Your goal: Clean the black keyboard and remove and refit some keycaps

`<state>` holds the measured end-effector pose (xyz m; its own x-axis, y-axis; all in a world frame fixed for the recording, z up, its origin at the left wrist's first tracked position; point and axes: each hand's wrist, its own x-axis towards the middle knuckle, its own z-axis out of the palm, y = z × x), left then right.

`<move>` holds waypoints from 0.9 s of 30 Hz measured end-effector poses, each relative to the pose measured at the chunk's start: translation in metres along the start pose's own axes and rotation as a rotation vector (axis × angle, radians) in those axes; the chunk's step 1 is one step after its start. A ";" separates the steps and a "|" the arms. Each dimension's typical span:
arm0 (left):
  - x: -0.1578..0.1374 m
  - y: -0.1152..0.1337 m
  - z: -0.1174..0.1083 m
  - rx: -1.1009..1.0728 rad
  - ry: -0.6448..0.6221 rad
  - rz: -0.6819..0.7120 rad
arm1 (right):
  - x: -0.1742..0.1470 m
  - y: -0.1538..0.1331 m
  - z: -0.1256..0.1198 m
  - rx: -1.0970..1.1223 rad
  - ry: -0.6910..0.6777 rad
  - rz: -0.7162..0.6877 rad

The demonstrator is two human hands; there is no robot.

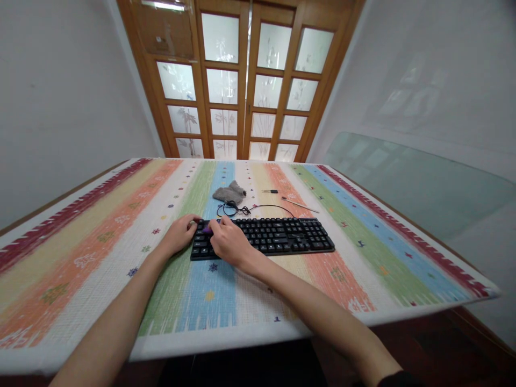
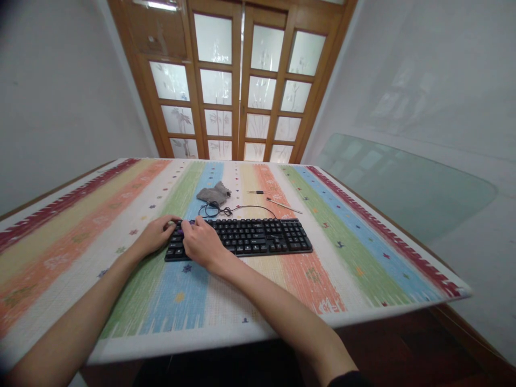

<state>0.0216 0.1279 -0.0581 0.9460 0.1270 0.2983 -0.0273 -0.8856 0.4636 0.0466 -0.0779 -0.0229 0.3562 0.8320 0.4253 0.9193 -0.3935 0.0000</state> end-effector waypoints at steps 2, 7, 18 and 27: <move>0.000 0.000 0.000 -0.003 -0.003 0.008 | 0.002 -0.002 0.003 0.011 0.008 -0.016; 0.000 0.000 0.000 0.004 -0.004 0.012 | -0.004 -0.009 0.014 0.005 -0.073 -0.064; 0.000 -0.001 0.000 0.005 0.005 0.015 | 0.005 -0.006 0.006 0.179 -0.036 0.095; 0.000 -0.005 -0.001 -0.052 -0.023 0.017 | 0.012 -0.010 0.018 0.097 -0.098 -0.096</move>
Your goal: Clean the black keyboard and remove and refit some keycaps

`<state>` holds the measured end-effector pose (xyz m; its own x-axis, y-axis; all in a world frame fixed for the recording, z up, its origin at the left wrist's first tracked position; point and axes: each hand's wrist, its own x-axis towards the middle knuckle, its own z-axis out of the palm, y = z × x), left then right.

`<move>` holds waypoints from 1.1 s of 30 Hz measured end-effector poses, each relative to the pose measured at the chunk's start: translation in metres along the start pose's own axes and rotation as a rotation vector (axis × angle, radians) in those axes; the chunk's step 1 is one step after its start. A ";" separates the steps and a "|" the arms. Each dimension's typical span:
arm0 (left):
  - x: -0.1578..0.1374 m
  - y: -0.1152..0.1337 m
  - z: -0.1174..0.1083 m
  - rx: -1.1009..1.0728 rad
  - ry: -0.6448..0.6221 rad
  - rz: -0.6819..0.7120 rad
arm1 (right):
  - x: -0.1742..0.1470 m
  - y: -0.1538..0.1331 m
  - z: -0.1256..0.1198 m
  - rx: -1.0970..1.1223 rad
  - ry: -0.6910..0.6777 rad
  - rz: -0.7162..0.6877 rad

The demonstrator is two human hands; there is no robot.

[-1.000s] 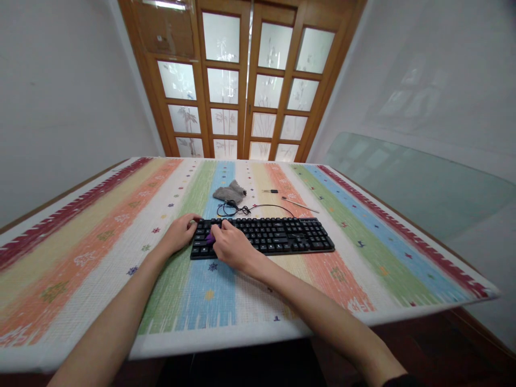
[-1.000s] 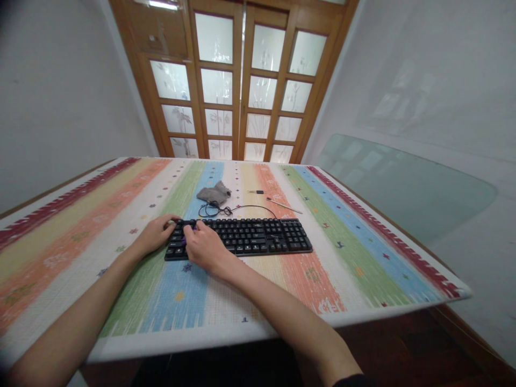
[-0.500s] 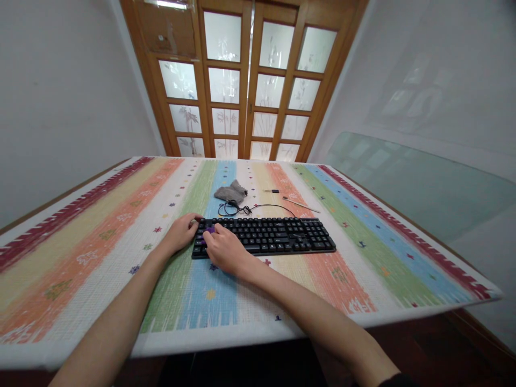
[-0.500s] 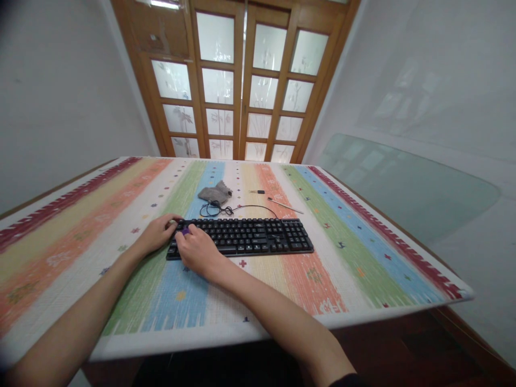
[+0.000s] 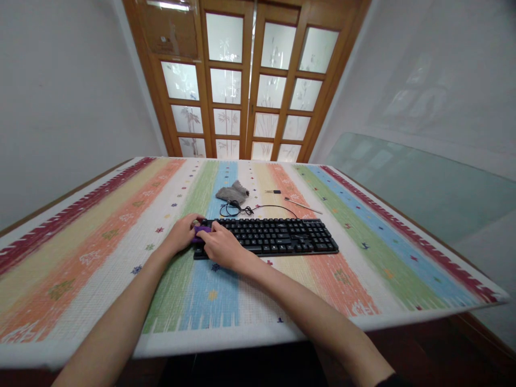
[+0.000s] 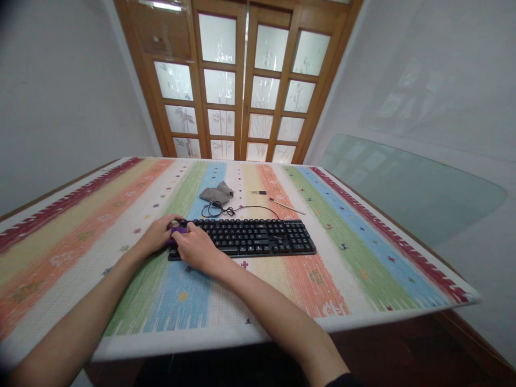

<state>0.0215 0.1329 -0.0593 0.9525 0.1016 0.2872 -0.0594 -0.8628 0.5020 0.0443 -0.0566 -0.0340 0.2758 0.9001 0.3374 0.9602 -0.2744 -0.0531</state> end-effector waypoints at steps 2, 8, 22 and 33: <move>0.000 0.000 0.001 0.008 0.010 -0.006 | -0.001 -0.001 0.001 -0.049 -0.009 0.009; 0.001 0.003 0.002 0.041 0.027 0.007 | -0.005 -0.002 -0.008 -0.064 -0.016 0.036; 0.002 0.000 0.003 0.016 0.023 -0.006 | -0.011 0.001 -0.006 0.076 0.001 -0.029; 0.001 0.005 0.002 0.061 0.013 -0.006 | -0.020 0.012 -0.018 0.012 -0.092 -0.069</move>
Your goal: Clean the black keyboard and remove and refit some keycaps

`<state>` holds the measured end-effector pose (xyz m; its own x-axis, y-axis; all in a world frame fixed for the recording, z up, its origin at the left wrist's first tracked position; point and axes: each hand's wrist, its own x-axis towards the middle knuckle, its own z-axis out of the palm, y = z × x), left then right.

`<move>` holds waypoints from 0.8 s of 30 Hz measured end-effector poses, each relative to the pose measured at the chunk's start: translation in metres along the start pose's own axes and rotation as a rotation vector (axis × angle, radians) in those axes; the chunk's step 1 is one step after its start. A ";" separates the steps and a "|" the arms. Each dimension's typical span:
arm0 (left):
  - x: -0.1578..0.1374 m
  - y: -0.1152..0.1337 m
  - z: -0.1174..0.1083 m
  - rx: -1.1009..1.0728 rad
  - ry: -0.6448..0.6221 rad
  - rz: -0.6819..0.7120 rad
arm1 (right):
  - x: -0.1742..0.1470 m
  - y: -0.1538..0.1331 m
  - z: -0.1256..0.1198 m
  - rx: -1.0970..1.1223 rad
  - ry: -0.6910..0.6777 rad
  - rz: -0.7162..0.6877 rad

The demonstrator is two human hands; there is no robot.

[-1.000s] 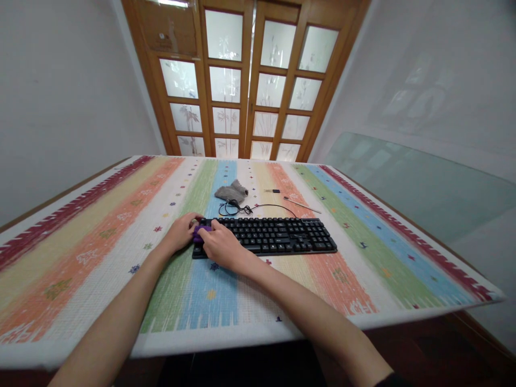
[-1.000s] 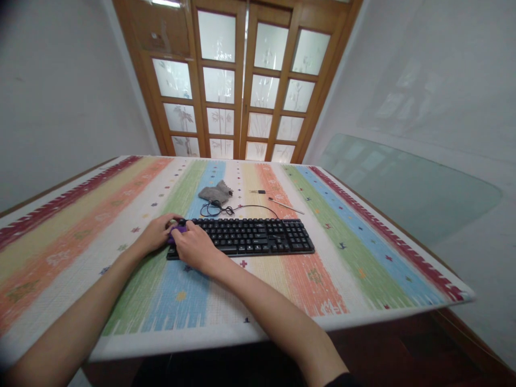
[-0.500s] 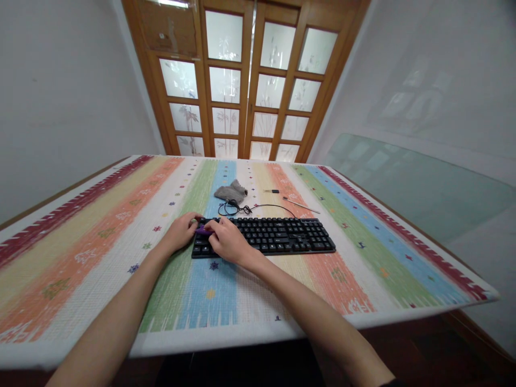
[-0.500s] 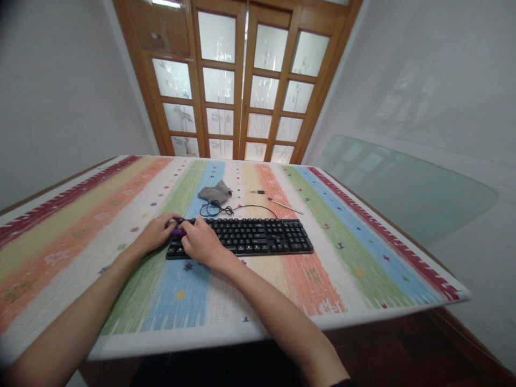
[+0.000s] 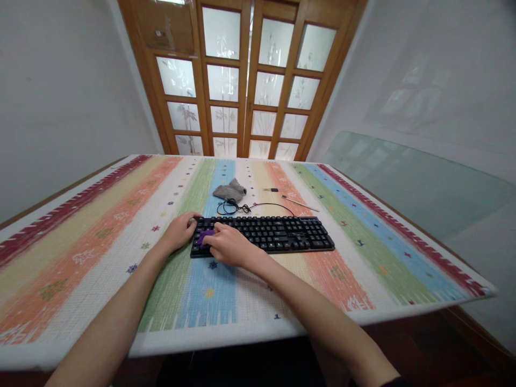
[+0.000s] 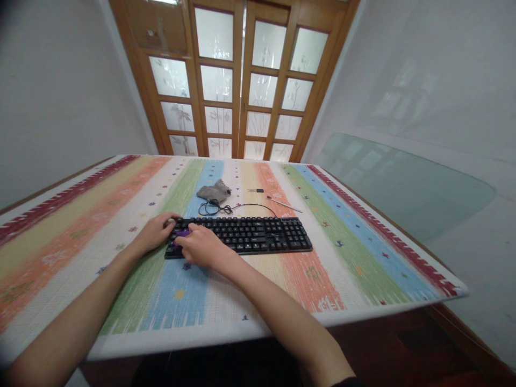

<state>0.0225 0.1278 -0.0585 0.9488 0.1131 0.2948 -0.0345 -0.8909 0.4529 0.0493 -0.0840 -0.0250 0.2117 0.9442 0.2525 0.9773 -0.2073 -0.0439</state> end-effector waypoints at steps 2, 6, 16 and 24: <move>0.000 0.000 0.000 0.003 0.000 0.005 | -0.004 0.005 0.002 0.097 0.026 0.061; 0.000 0.000 -0.001 0.006 -0.003 0.004 | -0.012 0.014 0.002 0.210 0.117 0.211; 0.000 0.000 -0.001 0.000 0.005 -0.007 | -0.025 0.006 0.008 0.049 0.049 -0.055; -0.001 0.001 -0.002 -0.003 0.005 -0.024 | -0.028 0.011 0.000 0.016 0.025 -0.062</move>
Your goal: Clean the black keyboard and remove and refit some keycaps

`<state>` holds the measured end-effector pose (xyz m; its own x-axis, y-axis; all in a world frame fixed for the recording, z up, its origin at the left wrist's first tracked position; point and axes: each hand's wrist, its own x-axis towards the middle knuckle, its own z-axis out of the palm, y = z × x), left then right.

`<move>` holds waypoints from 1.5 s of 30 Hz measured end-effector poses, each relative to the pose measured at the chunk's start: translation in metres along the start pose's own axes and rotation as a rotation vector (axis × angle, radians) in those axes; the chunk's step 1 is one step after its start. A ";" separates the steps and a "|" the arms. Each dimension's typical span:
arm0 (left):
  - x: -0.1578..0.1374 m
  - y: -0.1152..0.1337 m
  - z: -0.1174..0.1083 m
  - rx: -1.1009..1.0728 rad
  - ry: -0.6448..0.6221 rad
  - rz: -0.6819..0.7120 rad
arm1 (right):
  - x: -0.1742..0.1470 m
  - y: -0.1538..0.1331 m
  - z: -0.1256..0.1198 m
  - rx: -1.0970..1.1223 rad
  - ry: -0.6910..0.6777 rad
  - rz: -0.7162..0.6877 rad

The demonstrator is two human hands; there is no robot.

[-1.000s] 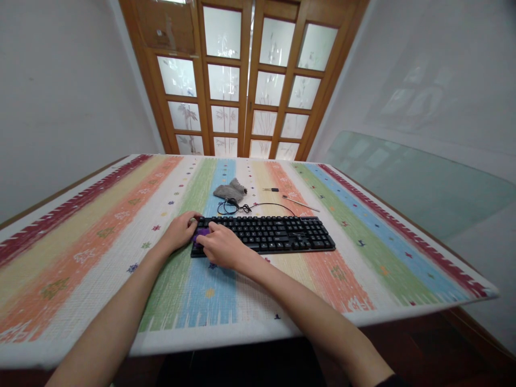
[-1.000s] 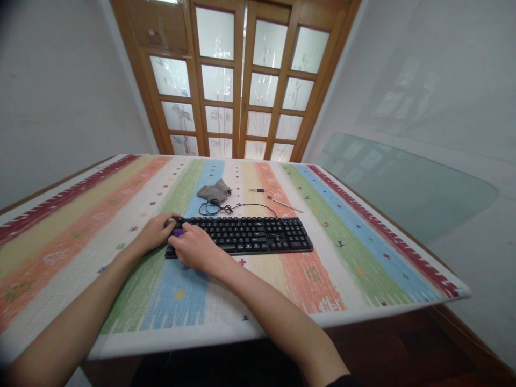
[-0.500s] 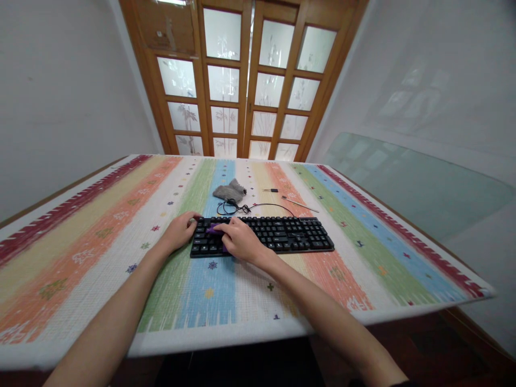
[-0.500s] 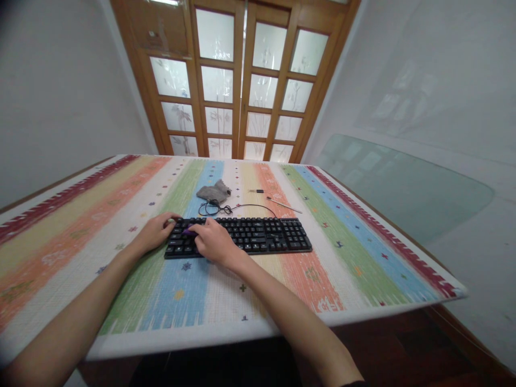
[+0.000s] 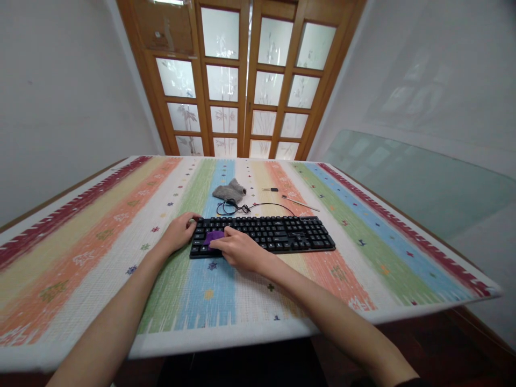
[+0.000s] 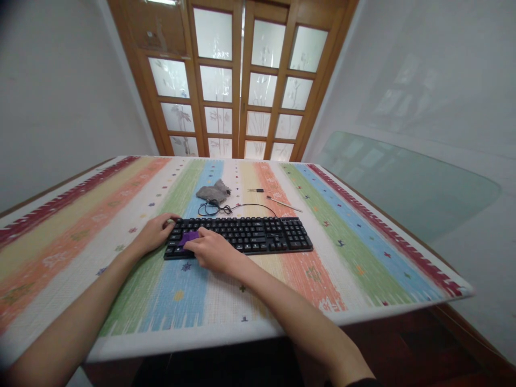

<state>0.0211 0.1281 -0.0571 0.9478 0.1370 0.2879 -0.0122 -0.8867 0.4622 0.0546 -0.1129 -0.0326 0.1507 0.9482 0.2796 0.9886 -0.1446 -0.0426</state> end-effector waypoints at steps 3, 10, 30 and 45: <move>0.000 0.000 0.000 0.002 0.002 0.008 | -0.001 0.000 0.000 0.031 0.017 0.086; 0.000 0.001 0.000 0.000 0.004 0.000 | -0.003 -0.011 -0.014 0.004 -0.082 0.153; -0.001 0.003 -0.002 0.008 -0.003 -0.010 | -0.017 0.005 -0.027 0.081 -0.093 0.327; -0.001 0.005 -0.003 0.011 -0.009 -0.013 | -0.033 0.019 -0.036 0.108 -0.078 0.397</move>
<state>0.0189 0.1244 -0.0528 0.9508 0.1448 0.2739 0.0040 -0.8897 0.4565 0.0682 -0.1567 -0.0079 0.5156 0.8439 0.1483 0.8474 -0.4766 -0.2342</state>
